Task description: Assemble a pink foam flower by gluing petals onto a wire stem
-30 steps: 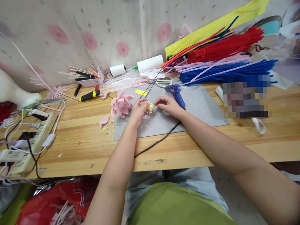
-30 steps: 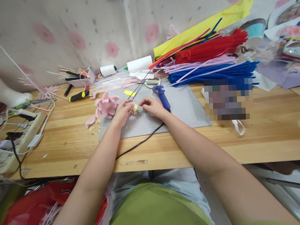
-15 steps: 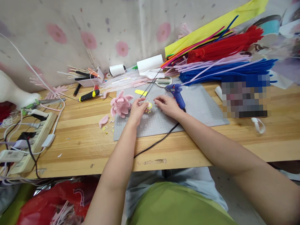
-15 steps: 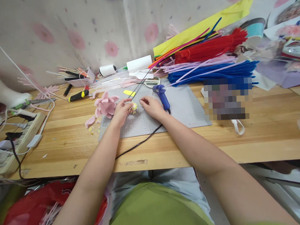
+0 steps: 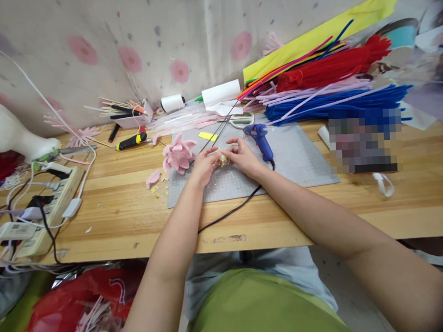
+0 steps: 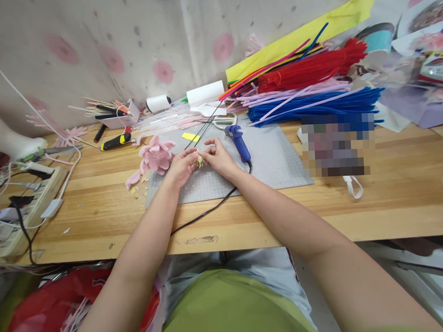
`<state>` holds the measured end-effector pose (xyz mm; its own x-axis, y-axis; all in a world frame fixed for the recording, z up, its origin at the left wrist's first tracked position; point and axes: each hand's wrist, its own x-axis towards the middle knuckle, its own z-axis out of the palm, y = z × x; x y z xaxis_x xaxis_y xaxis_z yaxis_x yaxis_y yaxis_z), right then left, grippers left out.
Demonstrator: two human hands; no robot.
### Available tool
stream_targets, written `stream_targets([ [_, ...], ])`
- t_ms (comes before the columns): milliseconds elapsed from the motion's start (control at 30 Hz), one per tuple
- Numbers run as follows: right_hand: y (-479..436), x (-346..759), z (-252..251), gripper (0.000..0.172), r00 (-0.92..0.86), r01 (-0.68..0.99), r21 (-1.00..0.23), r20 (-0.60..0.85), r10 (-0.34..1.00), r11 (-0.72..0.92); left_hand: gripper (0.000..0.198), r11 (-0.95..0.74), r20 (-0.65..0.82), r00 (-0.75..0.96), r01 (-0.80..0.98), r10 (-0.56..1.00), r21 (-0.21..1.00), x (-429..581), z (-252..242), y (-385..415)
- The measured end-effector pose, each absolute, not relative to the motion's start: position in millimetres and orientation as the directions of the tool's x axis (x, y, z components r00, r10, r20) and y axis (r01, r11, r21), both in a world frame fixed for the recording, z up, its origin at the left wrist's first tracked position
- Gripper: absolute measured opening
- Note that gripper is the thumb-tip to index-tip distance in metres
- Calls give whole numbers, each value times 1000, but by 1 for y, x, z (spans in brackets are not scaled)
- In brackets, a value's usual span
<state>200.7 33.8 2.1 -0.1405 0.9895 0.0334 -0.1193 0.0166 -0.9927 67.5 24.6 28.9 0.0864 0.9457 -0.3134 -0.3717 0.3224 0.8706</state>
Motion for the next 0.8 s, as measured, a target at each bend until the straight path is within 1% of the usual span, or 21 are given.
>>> stream_targets([
  [133, 34, 205, 7, 39, -198, -220, -971, -49, 979, -93, 30, 312, -314, 61, -389, 948, 867, 67, 31, 26],
  [200, 34, 208, 9, 40, -197, -233, -965, -71, 978, -117, 32, 294, -301, 40, -375, 953, 879, 67, 31, 26],
  [267, 34, 210, 9, 40, -193, -200, -975, -57, 980, -96, 34, 278, -283, 36, -351, 958, 894, 68, 30, 25],
  [400, 32, 210, 6, 41, -209, -147, -989, 20, 978, -11, 41, 254, -243, 75, -310, 967, 916, 67, 28, 24],
  [533, 31, 209, 5, 41, -224, -137, -991, 36, 974, 5, 40, 273, -242, 138, -297, 960, 915, 64, 27, 24],
  [633, 31, 212, 9, 43, -257, -158, -986, -14, 966, -57, 40, 280, -238, 171, -298, 956, 913, 62, 28, 25],
  [800, 32, 219, 18, 43, -278, -280, -940, -116, 953, -196, 46, 225, -189, 147, -295, 971, 929, 58, 31, 27],
])
